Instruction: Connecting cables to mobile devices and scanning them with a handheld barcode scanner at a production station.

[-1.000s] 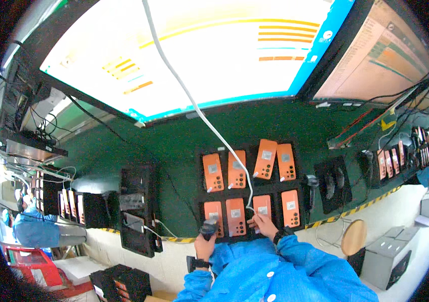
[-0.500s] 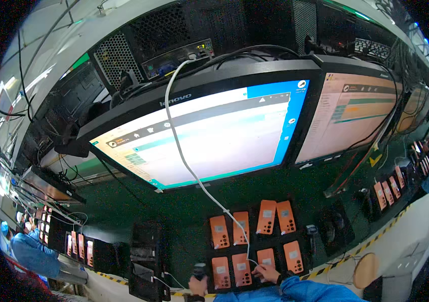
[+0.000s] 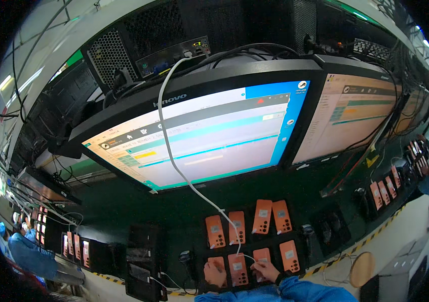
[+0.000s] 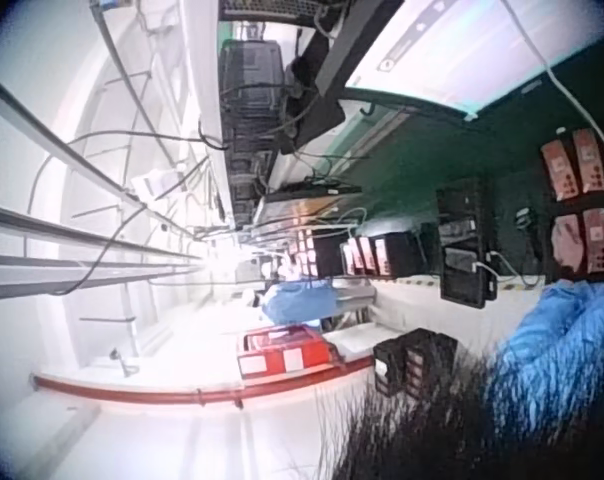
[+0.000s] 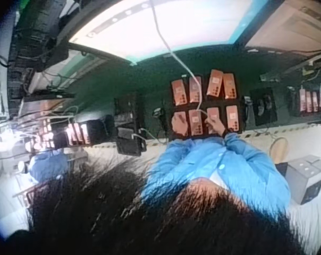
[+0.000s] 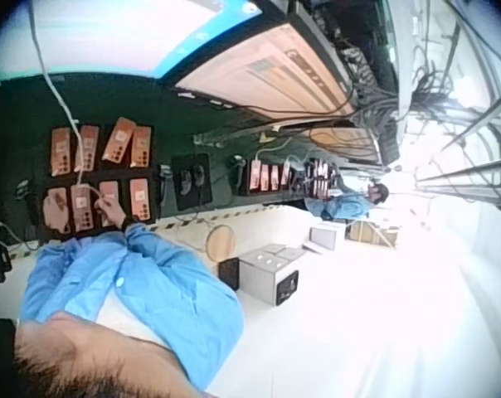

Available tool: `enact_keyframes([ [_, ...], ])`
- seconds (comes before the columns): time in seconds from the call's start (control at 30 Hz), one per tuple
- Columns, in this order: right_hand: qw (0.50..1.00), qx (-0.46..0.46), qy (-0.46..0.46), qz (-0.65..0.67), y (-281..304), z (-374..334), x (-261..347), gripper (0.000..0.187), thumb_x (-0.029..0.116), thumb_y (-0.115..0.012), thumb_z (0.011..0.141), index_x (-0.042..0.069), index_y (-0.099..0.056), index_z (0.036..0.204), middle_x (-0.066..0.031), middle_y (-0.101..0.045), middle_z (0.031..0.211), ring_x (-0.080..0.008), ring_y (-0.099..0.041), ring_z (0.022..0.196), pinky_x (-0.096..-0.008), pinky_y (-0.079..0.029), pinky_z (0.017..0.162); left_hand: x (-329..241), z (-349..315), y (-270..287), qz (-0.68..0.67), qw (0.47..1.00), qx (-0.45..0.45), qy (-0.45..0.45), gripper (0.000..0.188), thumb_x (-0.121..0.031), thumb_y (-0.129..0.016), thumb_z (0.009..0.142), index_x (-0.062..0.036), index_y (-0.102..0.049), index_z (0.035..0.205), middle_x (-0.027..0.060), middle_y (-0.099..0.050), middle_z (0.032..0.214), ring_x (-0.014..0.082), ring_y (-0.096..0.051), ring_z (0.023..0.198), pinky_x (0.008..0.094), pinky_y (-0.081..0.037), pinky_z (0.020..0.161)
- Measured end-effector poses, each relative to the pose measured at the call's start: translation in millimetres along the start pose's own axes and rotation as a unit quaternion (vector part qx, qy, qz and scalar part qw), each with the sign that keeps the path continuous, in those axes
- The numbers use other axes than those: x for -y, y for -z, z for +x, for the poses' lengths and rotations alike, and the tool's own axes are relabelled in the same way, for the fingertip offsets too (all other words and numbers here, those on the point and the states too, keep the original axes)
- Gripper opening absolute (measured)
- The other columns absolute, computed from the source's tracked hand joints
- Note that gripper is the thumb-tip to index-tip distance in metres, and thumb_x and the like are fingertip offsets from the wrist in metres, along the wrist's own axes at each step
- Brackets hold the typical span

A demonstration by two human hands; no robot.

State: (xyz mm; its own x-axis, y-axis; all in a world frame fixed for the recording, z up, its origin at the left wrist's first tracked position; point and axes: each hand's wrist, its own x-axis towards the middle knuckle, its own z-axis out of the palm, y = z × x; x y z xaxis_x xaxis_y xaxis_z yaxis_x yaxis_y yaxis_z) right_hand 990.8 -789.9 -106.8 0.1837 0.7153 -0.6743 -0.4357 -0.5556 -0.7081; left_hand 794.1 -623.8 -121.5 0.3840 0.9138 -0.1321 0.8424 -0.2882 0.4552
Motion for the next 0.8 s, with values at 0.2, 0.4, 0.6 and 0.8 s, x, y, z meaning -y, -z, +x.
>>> enact_keyframes([
  [0.2,0.999,-0.014,0.041,-0.020,-4.5,4.3,2.7,0.033,0.032,-0.054,0.100,0.002,-0.067,0.108,-0.0060,-0.066,0.097,-0.0127,-0.064,0.087,-0.0278,-0.055,0.075,-26.6,6.0,-18.2,0.088,0.990,-0.030,0.110,0.082,-0.030,-0.072,0.066,-0.0005,-0.039,0.134,0.0260,-0.043,0.131,0.0419,-0.046,0.118,0.0537,-0.044,0.092],
  [0.4,0.997,-0.016,0.037,-0.072,-4.8,10.8,2.5,0.033,0.033,-0.057,0.099,0.004,-0.068,0.111,-0.0035,-0.066,0.096,-0.0112,-0.061,0.087,-0.0267,-0.052,0.074,-18.1,10.2,-8.6,-0.006,0.983,-0.026,0.183,0.067,-0.026,-0.076,0.065,-0.0077,-0.047,0.123,0.0208,-0.048,0.127,0.0402,-0.049,0.116,0.0529,-0.044,0.090],
  [0.6,0.995,0.002,0.073,-0.075,-10.7,27.6,-0.8,0.030,0.030,-0.058,0.099,0.005,-0.068,0.113,-0.0006,-0.065,0.097,-0.0100,-0.059,0.087,-0.0254,-0.049,0.077,-8.5,11.6,-16.7,-0.075,0.985,-0.022,0.153,0.057,-0.028,-0.074,0.071,-0.0069,-0.051,0.119,0.0190,-0.052,0.122,0.0400,-0.051,0.113,0.0534,-0.044,0.090],
  [0.8,0.995,-0.006,0.060,-0.078,-20.5,31.5,5.3,0.028,0.027,-0.056,0.100,0.006,-0.068,0.115,-0.0003,-0.066,0.100,-0.0111,-0.059,0.091,-0.0271,-0.049,0.080,-19.8,8.3,-11.0,-0.042,0.987,-0.034,0.148,0.061,-0.028,-0.075,0.070,-0.0071,-0.049,0.121,0.0206,-0.053,0.121,0.0408,-0.052,0.111,0.0532,-0.045,0.090],
])
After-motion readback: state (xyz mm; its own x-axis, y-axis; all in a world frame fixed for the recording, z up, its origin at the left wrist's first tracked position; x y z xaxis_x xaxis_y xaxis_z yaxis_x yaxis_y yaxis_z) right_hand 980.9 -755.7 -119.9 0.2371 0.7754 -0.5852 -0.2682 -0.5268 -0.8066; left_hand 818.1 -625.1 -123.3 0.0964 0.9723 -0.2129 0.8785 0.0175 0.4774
